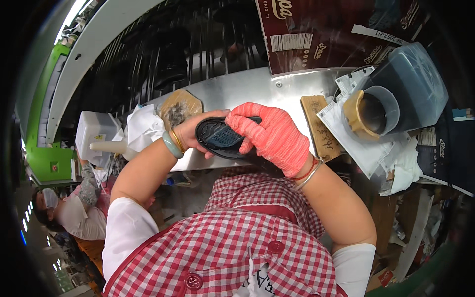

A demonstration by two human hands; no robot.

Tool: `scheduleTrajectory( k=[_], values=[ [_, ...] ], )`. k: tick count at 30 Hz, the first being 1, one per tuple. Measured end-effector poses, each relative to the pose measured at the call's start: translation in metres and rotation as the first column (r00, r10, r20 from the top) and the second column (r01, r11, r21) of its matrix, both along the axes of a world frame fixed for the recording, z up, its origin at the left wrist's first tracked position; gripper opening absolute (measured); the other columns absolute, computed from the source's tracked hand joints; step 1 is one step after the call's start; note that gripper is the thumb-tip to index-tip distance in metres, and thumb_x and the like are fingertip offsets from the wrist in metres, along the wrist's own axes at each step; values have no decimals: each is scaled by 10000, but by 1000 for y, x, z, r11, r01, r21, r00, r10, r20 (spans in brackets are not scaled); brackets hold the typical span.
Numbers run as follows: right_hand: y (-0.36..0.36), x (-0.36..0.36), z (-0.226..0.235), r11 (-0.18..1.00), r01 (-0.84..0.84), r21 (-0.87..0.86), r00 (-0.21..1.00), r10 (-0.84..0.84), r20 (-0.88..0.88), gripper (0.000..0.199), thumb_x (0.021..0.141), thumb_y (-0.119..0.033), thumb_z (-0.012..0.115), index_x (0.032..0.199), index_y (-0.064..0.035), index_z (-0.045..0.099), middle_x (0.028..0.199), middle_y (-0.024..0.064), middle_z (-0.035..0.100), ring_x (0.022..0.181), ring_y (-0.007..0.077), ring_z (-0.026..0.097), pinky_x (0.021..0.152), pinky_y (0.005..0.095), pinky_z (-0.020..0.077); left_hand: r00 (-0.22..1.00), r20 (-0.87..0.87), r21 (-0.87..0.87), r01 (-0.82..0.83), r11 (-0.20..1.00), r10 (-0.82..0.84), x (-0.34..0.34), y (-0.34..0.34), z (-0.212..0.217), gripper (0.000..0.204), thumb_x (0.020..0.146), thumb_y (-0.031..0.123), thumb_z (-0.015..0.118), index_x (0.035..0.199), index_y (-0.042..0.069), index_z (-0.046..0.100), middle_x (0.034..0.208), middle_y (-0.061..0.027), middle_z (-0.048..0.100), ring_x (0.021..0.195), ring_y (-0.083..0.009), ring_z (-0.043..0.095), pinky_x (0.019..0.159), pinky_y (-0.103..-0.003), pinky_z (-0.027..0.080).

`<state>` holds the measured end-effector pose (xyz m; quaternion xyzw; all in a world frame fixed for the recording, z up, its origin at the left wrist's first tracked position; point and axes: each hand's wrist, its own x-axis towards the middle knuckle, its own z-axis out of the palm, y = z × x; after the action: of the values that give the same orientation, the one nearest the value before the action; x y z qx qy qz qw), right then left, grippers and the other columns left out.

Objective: The person scrubs the sole of a black slip-on shoe using a small blue brush and a dark liquid from a plastic container. They repeatedly dip the brush into the liquid and scrub the shoe's bottom surface. The person also moves a metal tray and a plastic container on the counter to clear space.

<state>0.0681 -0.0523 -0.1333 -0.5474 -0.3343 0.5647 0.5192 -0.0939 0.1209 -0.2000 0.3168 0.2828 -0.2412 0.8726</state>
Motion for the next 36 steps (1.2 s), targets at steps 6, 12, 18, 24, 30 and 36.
scheduleTrajectory(
  k=[6,12,18,24,30,36],
  values=[
    [-2,3,4,1000,-17,-13,997,18,80,255,875,-247,593,991,-26,645,765,26,619,568,61,553,509,192,418,996,-64,118,71,990,-64,7,9,1,575,887,526,390,874,0,620,617,-152,624,415,-272,598,295,-258,429],
    [-1,4,4,999,-40,-11,989,41,142,250,888,-257,573,993,-43,647,777,17,629,583,54,561,478,179,397,995,-36,179,94,979,-89,16,18,5,570,880,510,421,873,-29,608,597,-162,616,379,-251,581,283,-260,444],
    [-2,11,3,1000,-22,-17,986,25,166,248,882,-258,589,995,-46,650,779,18,632,590,56,568,478,178,399,985,-21,177,174,969,-173,22,31,0,557,885,504,428,927,-23,602,616,-149,627,397,-232,592,304,-265,476],
    [-10,14,5,997,33,-71,985,-21,170,249,862,-225,608,989,-15,647,743,39,615,559,75,540,544,214,445,990,-39,243,140,960,-134,31,27,15,542,907,449,416,770,-31,626,555,-153,606,371,-217,574,246,-206,356],
    [-21,10,8,995,54,-79,984,-40,173,250,864,-221,606,997,-13,645,752,40,620,562,76,542,546,216,449,979,22,186,193,963,-200,29,36,5,555,890,475,428,989,-45,596,624,-164,628,411,-236,603,283,-252,455],
    [-24,12,15,995,101,21,987,-102,120,260,874,-223,603,1010,-3,638,791,40,632,582,71,544,561,207,456,993,-44,161,111,981,-105,32,35,10,502,885,426,459,1014,-41,589,705,-177,648,455,-240,626,338,-306,531]
  ],
)
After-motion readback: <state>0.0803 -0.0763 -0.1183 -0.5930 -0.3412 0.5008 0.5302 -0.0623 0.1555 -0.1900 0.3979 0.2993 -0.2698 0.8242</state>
